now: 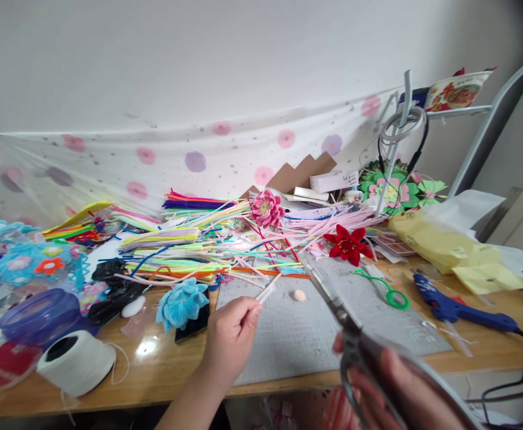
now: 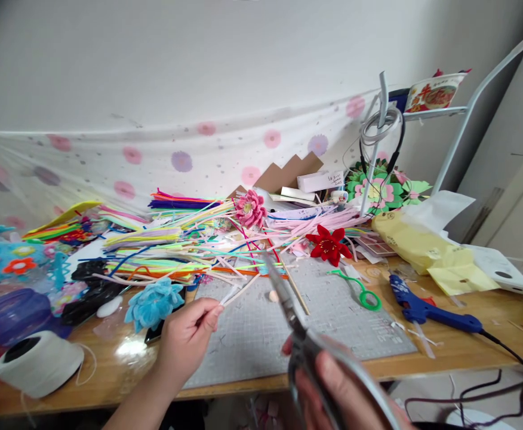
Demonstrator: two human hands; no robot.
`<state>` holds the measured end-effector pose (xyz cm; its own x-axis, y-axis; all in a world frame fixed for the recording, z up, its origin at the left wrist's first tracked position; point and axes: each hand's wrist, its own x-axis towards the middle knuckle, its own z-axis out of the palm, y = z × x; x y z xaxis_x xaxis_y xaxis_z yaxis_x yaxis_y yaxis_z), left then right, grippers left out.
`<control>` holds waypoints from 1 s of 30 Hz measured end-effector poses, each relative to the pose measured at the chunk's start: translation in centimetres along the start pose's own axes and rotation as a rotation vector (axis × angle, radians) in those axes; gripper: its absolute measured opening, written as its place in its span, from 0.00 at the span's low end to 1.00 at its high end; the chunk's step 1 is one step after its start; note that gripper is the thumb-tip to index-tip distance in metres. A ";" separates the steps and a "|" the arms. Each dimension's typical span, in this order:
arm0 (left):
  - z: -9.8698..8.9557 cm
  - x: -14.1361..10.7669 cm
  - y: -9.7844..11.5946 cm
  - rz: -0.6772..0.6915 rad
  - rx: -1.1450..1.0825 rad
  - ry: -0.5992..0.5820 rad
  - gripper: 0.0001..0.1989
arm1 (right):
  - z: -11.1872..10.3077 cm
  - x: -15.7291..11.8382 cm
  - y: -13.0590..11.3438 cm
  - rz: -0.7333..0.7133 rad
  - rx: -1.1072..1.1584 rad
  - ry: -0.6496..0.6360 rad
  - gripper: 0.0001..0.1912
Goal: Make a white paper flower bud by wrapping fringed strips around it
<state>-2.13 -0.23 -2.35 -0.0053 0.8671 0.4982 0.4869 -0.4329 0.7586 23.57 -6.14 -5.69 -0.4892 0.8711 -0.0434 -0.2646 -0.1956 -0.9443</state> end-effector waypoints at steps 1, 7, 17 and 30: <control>0.1 0.0 -0.3 -0.099 -0.104 0.008 0.11 | -0.3 0.1 -1.4 -0.038 -0.050 0.079 0.29; 1.1 0.4 -0.1 -0.384 -0.471 -0.011 0.12 | -7.4 1.9 -6.3 0.063 -1.135 0.646 0.29; 3.1 0.8 1.7 -0.747 -1.006 0.066 0.12 | -10.6 5.1 -3.4 0.240 -1.733 0.519 0.22; 4.1 0.3 3.2 -0.749 -1.029 0.104 0.13 | -2.7 6.0 -5.0 -0.412 -1.192 0.316 0.16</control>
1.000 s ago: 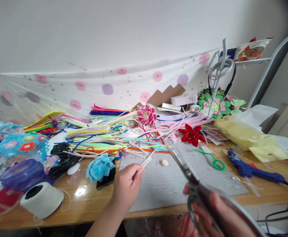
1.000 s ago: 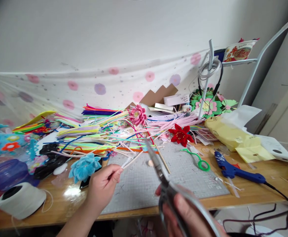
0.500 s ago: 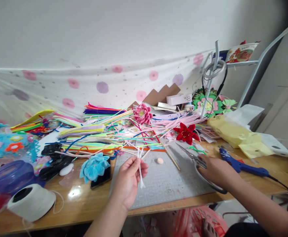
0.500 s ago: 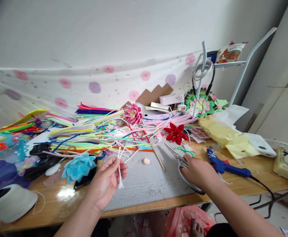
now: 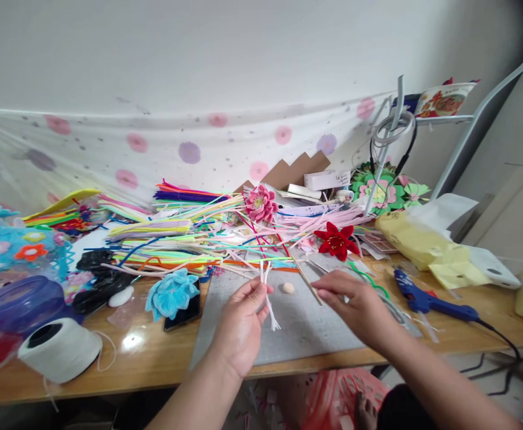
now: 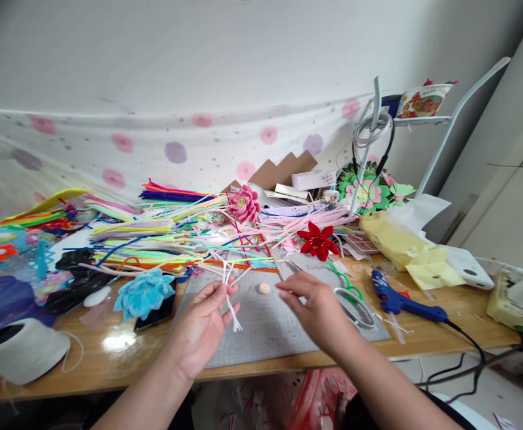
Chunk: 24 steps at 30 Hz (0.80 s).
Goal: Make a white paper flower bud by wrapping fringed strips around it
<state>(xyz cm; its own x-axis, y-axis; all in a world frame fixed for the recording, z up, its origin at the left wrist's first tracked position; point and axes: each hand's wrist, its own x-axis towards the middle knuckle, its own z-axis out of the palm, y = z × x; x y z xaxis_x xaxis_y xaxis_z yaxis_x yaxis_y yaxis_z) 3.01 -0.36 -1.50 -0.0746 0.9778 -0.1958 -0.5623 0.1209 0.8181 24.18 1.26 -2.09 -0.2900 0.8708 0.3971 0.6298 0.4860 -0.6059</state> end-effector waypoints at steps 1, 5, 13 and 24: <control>0.4 -0.1 -0.2 0.007 0.007 -0.015 0.13 | 0.7 0.2 -1.3 -0.030 0.180 0.016 0.15; 1.6 -0.4 -0.9 0.052 0.005 -0.088 0.13 | 2.9 1.2 -4.7 0.069 0.650 0.022 0.11; 1.9 -0.2 -1.4 0.055 -0.079 -0.054 0.15 | 4.4 2.3 -5.9 0.478 1.176 0.025 0.15; 1.5 -0.7 -2.0 0.011 -0.037 -0.129 0.12 | 3.7 1.9 -5.8 0.434 1.167 -0.053 0.14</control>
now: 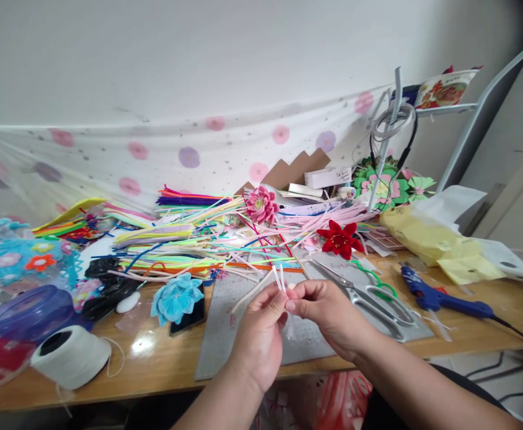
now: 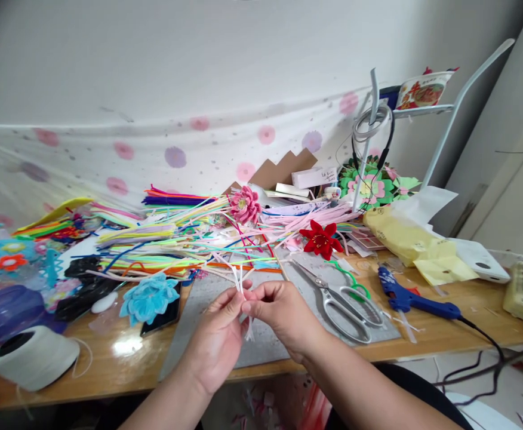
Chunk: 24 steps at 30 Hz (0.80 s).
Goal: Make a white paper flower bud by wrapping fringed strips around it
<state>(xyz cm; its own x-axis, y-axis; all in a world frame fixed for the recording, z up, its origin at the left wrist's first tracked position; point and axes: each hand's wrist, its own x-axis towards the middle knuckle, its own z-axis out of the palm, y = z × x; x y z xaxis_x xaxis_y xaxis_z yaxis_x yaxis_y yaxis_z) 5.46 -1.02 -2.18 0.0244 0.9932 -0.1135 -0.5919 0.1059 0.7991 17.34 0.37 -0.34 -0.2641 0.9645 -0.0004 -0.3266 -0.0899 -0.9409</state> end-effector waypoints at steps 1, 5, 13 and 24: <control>-0.4 0.0 0.1 -0.002 0.045 0.001 0.12 | -0.2 0.0 -0.1 -0.007 -0.029 -0.004 0.14; -2.3 0.3 1.9 0.232 0.333 0.073 0.15 | -1.3 0.1 -0.7 0.006 -0.192 0.007 0.12; -1.8 1.7 5.8 0.795 1.143 -0.525 0.22 | -2.2 0.0 -1.8 0.098 -0.190 -0.102 0.10; -1.6 1.3 2.4 0.294 0.941 -0.353 0.07 | -1.9 -0.3 -1.4 0.017 -0.030 -0.075 0.12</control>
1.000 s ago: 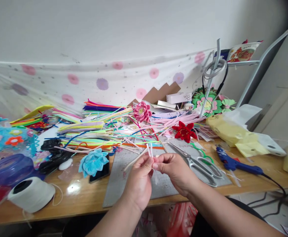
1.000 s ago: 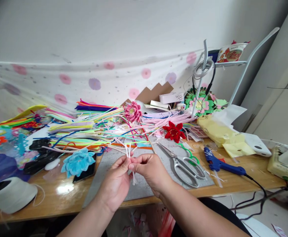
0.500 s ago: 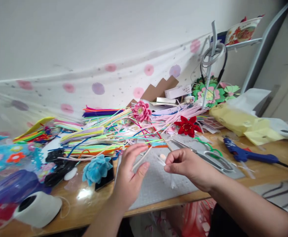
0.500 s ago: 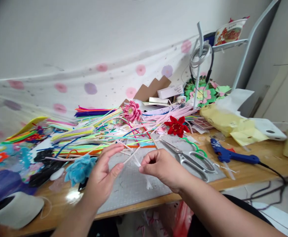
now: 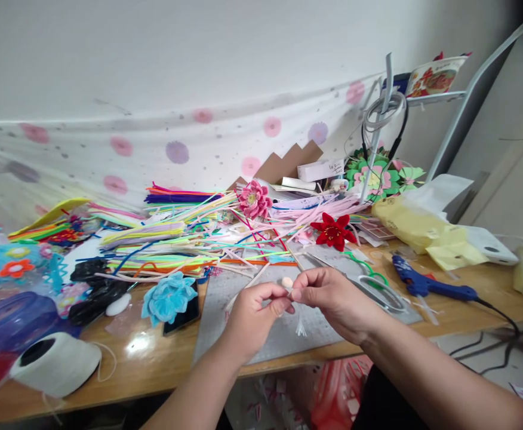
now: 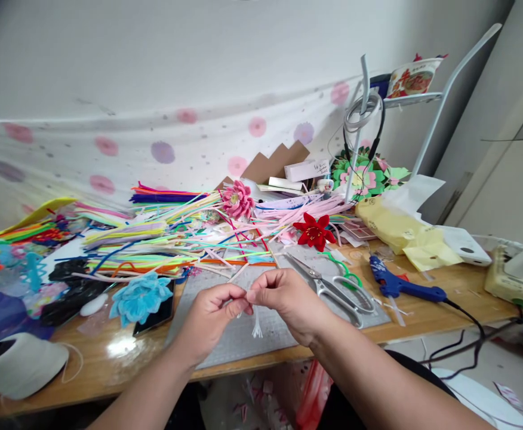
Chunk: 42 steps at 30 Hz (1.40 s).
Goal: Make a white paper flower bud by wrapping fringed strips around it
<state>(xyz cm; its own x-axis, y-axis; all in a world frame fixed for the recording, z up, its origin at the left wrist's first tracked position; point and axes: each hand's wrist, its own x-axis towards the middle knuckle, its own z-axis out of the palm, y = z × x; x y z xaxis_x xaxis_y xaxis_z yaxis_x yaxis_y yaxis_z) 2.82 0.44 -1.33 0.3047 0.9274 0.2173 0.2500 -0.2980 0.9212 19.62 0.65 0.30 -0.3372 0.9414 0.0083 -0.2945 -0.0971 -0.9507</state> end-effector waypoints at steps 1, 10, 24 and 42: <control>0.3 -0.1 -0.1 -0.043 -0.092 -0.002 0.07 | 0.1 0.0 0.1 -0.013 0.024 0.009 0.12; 2.5 -0.7 -0.1 -0.304 -0.754 0.024 0.08 | 0.0 0.4 0.9 0.012 0.042 0.078 0.19; 3.4 -1.7 0.2 -0.535 -0.908 -0.014 0.10 | -1.0 0.3 1.0 -0.128 -0.416 0.043 0.13; 2.1 -1.2 -0.1 -0.277 -0.352 -0.044 0.08 | -1.7 -0.8 -0.3 -0.168 -0.822 0.002 0.07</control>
<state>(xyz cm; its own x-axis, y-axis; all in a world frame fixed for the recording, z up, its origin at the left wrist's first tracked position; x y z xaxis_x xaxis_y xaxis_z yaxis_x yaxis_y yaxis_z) 4.38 -1.09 -2.40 0.3108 0.9486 -0.0604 0.0021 0.0629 0.9980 21.56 0.45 0.07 -0.3448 0.9231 0.1705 0.4051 0.3102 -0.8600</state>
